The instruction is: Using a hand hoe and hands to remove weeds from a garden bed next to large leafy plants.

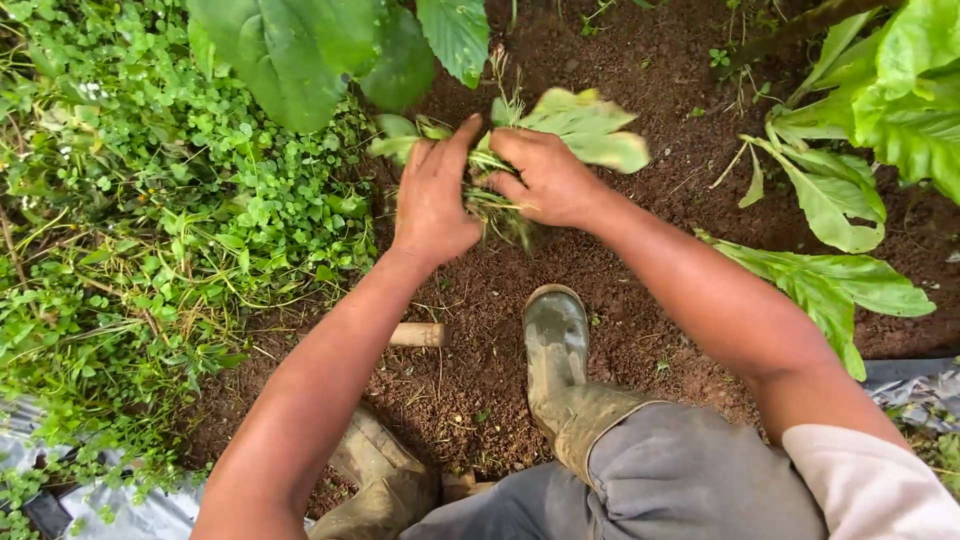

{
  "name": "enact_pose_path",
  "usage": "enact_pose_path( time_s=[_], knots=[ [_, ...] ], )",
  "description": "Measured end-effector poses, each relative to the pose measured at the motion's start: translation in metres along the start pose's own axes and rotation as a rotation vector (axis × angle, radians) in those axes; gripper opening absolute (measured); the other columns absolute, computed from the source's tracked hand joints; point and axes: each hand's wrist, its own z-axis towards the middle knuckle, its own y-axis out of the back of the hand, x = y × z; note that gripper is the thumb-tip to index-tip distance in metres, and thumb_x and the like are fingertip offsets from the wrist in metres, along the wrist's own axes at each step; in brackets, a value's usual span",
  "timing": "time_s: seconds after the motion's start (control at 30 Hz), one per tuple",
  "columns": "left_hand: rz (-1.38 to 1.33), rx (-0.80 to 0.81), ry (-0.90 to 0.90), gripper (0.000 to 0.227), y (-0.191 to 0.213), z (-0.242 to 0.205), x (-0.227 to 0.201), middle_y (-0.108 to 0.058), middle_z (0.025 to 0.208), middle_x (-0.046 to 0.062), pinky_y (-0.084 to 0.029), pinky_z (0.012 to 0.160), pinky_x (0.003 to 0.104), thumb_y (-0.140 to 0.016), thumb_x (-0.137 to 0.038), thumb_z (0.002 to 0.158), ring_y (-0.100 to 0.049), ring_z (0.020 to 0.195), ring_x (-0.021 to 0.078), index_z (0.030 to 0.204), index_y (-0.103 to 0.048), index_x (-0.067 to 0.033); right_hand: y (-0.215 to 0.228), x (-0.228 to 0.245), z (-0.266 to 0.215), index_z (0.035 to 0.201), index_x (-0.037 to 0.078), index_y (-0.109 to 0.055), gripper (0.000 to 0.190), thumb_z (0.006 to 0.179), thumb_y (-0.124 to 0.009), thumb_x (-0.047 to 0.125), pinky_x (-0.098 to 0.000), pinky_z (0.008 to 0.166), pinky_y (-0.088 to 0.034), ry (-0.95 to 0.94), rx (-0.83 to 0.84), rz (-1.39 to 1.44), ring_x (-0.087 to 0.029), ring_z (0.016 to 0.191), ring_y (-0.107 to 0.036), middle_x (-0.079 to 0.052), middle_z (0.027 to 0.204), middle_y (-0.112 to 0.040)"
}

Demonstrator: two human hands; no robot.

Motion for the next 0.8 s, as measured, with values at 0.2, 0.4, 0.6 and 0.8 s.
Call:
enact_pose_path(
  time_s=[0.2, 0.4, 0.6, 0.8],
  knots=[
    [-0.749, -0.107, -0.009, 0.092, -0.016, 0.012, 0.009, -0.053, 0.135, 0.014, -0.027, 0.112, 0.047, -0.096, -0.023, 0.07, -0.035, 0.123, 0.0352, 0.15, -0.05, -0.0142, -0.014, -0.002, 0.007, 0.118, -0.005, -0.058, 0.019, 0.1, -0.06, -0.005, -0.0486, 0.088, -0.052, 0.181, -0.448, 0.599, -0.028, 0.087, -0.06, -0.017, 0.096, -0.059],
    [-0.959, 0.053, 0.057, 0.083, -0.019, 0.004, 0.015, -0.066, 0.121, 0.022, -0.048, 0.101, 0.062, -0.087, -0.008, 0.068, -0.063, 0.118, 0.0461, 0.138, -0.044, -0.0154, -0.015, 0.022, 0.007, 0.125, 0.0, -0.058, 0.025, 0.107, -0.058, 0.017, -0.0517, 0.109, -0.039, 0.193, -0.448, 0.731, -0.028, 0.116, -0.053, -0.014, 0.115, -0.058],
    [-0.528, 0.23, 0.285, 0.082, -0.015, -0.015, 0.034, -0.069, 0.121, 0.025, -0.051, 0.102, 0.061, -0.07, 0.004, 0.063, -0.065, 0.114, 0.05, 0.142, -0.048, -0.0021, -0.002, 0.035, 0.002, 0.12, -0.003, -0.059, 0.028, 0.104, -0.066, 0.02, -0.0568, 0.107, -0.038, -0.058, -0.265, 0.467, -0.04, 0.116, -0.054, -0.022, 0.111, -0.054],
    [0.177, 0.28, 0.115, 0.05, 0.022, 0.013, 0.046, -0.068, 0.111, 0.016, -0.063, 0.068, 0.052, -0.068, -0.002, 0.075, -0.072, 0.096, 0.0398, 0.123, -0.065, -0.0146, 0.059, 0.087, 0.028, 0.149, -0.004, -0.041, 0.057, 0.098, -0.063, 0.008, -0.0669, 0.12, -0.023, -0.619, 0.131, 0.233, -0.053, 0.143, -0.037, -0.034, 0.149, -0.045]
  ],
)
